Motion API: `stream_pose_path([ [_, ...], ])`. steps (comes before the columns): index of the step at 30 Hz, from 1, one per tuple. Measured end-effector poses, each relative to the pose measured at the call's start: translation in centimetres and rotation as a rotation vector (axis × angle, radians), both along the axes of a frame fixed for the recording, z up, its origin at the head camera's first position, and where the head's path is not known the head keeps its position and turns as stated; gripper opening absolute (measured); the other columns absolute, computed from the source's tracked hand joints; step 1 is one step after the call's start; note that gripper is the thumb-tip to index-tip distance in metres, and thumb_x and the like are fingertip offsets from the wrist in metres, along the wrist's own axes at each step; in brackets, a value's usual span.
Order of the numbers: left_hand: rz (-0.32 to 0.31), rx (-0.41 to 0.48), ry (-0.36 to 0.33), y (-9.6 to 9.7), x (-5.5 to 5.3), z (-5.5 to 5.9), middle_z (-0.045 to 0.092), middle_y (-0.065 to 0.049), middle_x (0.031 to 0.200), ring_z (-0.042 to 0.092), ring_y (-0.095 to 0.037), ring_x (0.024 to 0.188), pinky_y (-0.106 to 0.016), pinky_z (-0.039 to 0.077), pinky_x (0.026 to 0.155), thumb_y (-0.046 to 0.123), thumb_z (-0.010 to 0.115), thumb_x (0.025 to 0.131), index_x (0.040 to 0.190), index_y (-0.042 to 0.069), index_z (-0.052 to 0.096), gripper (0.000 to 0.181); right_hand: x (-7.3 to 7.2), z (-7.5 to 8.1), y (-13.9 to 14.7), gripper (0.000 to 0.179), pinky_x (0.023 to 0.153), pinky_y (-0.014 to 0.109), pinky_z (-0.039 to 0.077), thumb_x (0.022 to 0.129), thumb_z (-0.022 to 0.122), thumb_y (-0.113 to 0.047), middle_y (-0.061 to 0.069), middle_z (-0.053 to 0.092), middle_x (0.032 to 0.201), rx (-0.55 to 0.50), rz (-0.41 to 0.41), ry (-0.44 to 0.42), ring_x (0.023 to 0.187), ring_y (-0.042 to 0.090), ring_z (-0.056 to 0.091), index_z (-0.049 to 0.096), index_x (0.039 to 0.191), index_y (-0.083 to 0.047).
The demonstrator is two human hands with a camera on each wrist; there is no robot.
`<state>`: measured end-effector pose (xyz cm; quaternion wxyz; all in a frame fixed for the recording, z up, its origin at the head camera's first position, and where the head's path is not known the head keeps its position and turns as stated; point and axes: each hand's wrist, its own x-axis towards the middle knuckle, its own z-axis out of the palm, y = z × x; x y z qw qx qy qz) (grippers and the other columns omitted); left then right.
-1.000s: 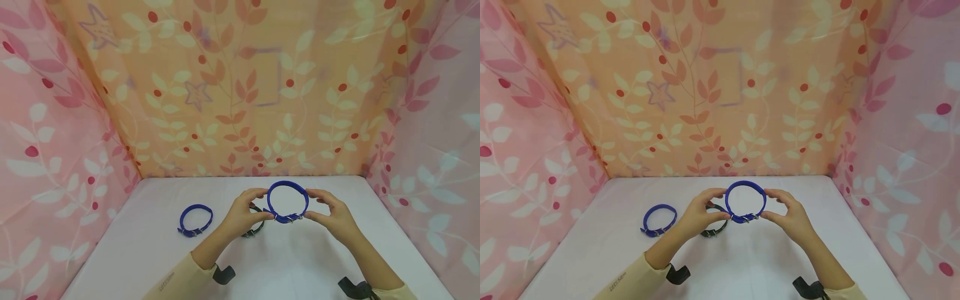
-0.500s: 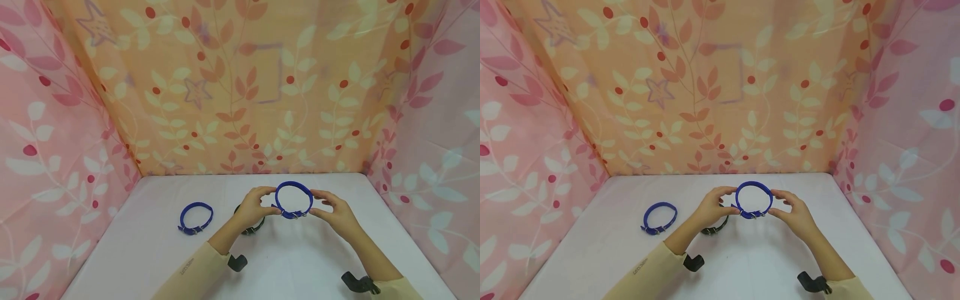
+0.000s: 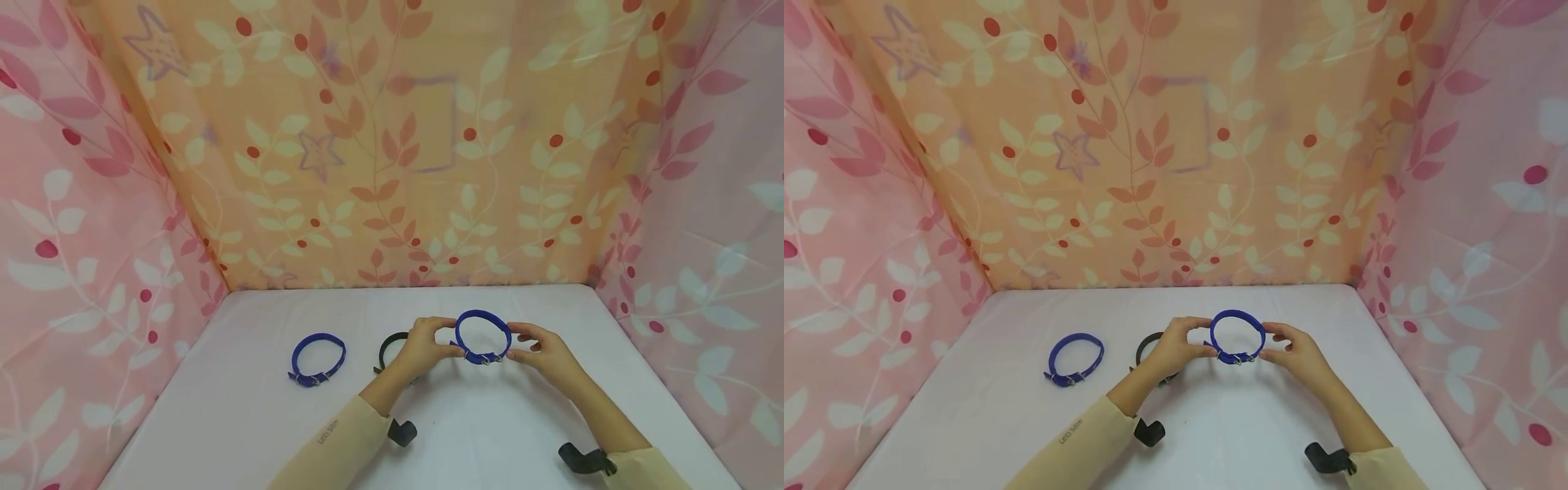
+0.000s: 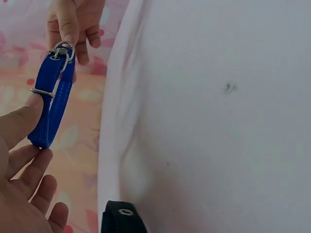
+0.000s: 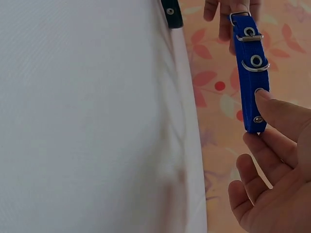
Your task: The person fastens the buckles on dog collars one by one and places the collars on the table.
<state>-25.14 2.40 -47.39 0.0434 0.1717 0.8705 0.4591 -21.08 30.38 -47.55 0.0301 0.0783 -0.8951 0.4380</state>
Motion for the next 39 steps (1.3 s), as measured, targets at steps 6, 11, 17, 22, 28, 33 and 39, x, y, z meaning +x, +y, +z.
stream_pose_path([
  [6,-0.021,0.03,-0.022,0.6,-0.3,-1.1,0.067,0.004,0.131,0.05,-0.022,0.132,-0.051,0.043,0.109,0.033,0.091,0.078,0.133,0.019,0.069,0.061,-0.4,-1.1,0.4,0.06,0.096,0.044,0.046,0.089,0.081,-0.026,0.015,0.065,0.137,-0.012,0.006,-0.02,0.123,0.035,0.055,0.059,0.141,-0.007],
  [11,-0.032,0.033,-0.031,1.0,-0.8,-1.8,0.07,0.004,0.128,0.053,-0.023,0.13,-0.049,0.044,0.111,0.029,0.091,0.078,0.13,0.015,0.07,0.058,-0.6,-1.9,0.6,0.062,0.097,0.042,0.048,0.09,0.08,-0.026,0.017,0.061,0.141,-0.035,0.015,-0.045,0.126,0.037,0.055,0.056,0.144,-0.006],
  [17,-0.053,-0.04,-0.026,1.4,-1.2,-2.4,0.07,0.002,0.126,0.059,-0.02,0.124,-0.043,0.048,0.107,0.027,0.091,0.078,0.13,0.014,0.07,0.057,-0.8,-2.4,0.6,0.065,0.094,0.039,0.048,0.089,0.082,-0.028,0.018,0.061,0.141,-0.038,0.003,-0.076,0.123,0.036,0.054,0.056,0.144,-0.006],
  [22,-0.075,-0.148,-0.009,1.6,-1.4,-2.7,0.07,-0.001,0.123,0.062,-0.017,0.116,-0.035,0.051,0.102,0.028,0.091,0.078,0.13,0.013,0.069,0.059,-1.0,-3.1,0.7,0.067,0.091,0.031,0.047,0.086,0.084,-0.026,0.018,0.063,0.139,-0.046,0.0,-0.101,0.116,0.032,0.055,0.057,0.143,-0.005],
  [28,-0.059,-0.214,-0.008,2.0,-1.7,-2.9,0.072,0.002,0.117,0.062,-0.013,0.11,-0.033,0.051,0.101,0.029,0.092,0.076,0.128,0.013,0.069,0.059,-1.2,-4.1,0.9,0.066,0.086,0.023,0.046,0.083,0.086,-0.019,0.017,0.065,0.126,-0.072,0.005,-0.097,0.111,0.028,0.056,0.058,0.141,-0.001],
  [33,-0.053,-0.207,-0.012,2.2,-2.2,-3.3,0.073,0.003,0.115,0.064,-0.014,0.112,-0.034,0.05,0.103,0.027,0.094,0.074,0.125,0.012,0.07,0.058,-1.6,-4.5,1.1,0.067,0.097,0.032,0.046,0.082,0.087,-0.019,0.017,0.065,0.13,-0.063,0.007,-0.121,0.119,0.031,0.056,0.058,0.141,-0.002],
  [39,-0.063,-0.214,-0.019,2.2,-2.5,-3.4,0.074,0.003,0.115,0.064,-0.015,0.114,-0.035,0.049,0.105,0.026,0.094,0.074,0.125,0.01,0.07,0.059,-1.9,-5.0,1.2,0.065,0.097,0.037,0.045,0.084,0.086,-0.024,0.014,0.065,0.13,-0.037,-0.021,-0.155,0.119,0.029,0.055,0.059,0.14,-0.007],
])
